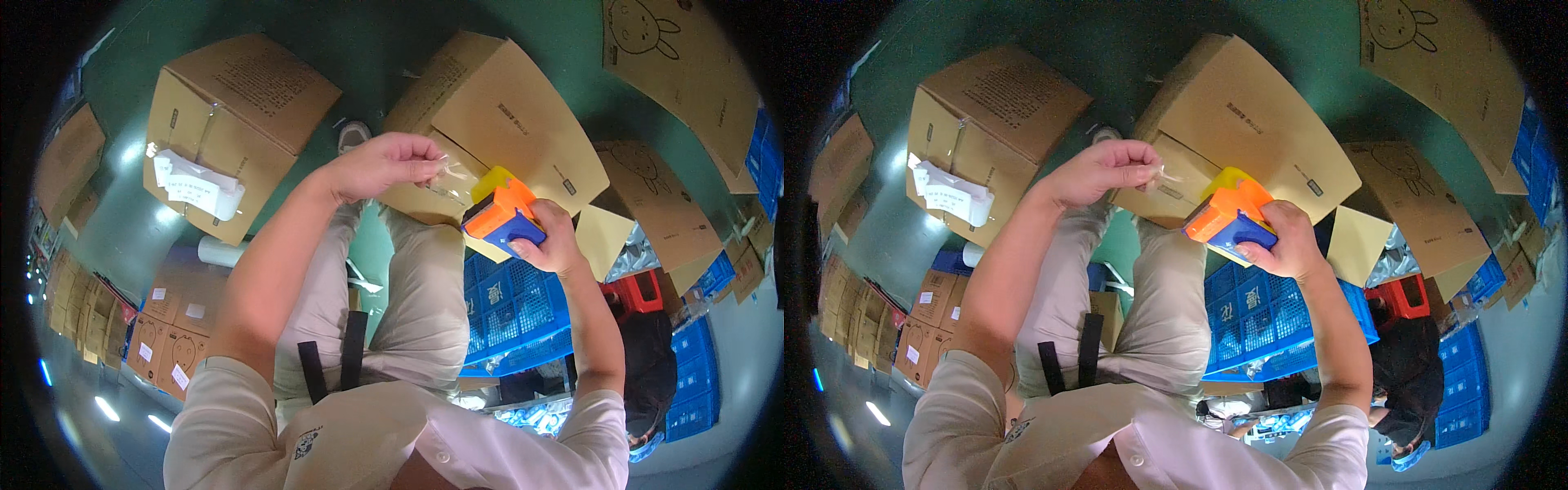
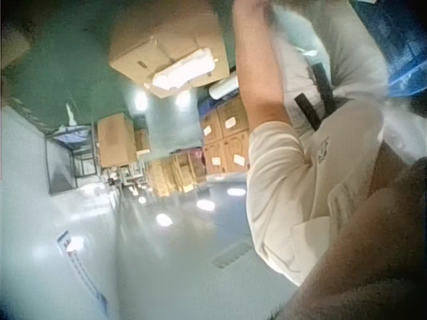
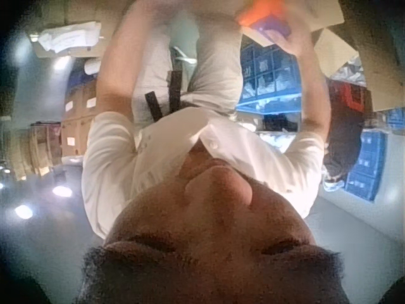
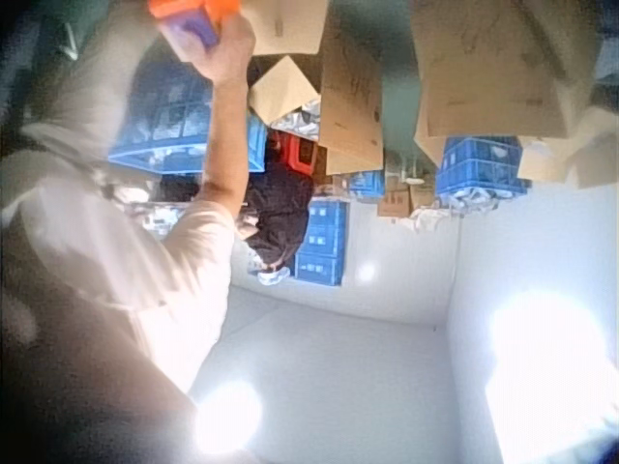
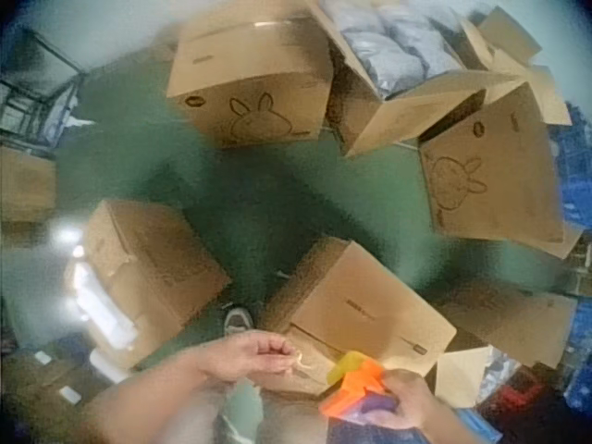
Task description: The person picks up cardboard boxes containing packaged items, folds the top flaps down by hand, and applies adhesive tape across the seams using a tape dispenser. The person handles multiple boxes sequentially, moving them to a stack after sealing each one.
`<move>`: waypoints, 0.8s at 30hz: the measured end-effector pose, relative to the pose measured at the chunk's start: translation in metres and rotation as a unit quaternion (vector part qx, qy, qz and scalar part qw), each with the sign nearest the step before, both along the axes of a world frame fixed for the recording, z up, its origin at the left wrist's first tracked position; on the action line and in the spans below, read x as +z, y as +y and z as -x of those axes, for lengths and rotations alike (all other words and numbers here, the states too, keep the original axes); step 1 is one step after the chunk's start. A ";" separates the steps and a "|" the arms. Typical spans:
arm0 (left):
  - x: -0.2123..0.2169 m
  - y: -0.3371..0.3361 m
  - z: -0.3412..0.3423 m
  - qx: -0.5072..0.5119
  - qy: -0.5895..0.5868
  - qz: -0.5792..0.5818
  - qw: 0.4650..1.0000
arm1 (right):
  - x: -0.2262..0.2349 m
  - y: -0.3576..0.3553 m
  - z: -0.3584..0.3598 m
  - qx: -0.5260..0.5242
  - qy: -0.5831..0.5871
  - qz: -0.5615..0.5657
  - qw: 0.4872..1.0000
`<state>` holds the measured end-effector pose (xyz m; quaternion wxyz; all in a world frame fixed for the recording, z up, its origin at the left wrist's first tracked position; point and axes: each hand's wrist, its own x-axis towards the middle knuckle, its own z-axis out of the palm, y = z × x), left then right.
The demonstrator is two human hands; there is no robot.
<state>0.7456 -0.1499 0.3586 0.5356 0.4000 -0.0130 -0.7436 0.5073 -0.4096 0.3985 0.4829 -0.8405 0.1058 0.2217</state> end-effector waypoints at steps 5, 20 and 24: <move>-0.008 0.001 0.010 0.054 -0.011 -0.047 0.997 | 0.011 0.007 -0.015 0.007 0.030 0.019 0.999; -0.125 0.053 -0.076 0.083 -0.441 -0.336 0.828 | 0.030 0.048 -0.068 -0.100 0.143 0.089 0.981; -0.156 0.030 -0.059 0.020 -0.480 -0.333 0.811 | 0.032 0.057 -0.078 -0.104 0.144 0.138 0.974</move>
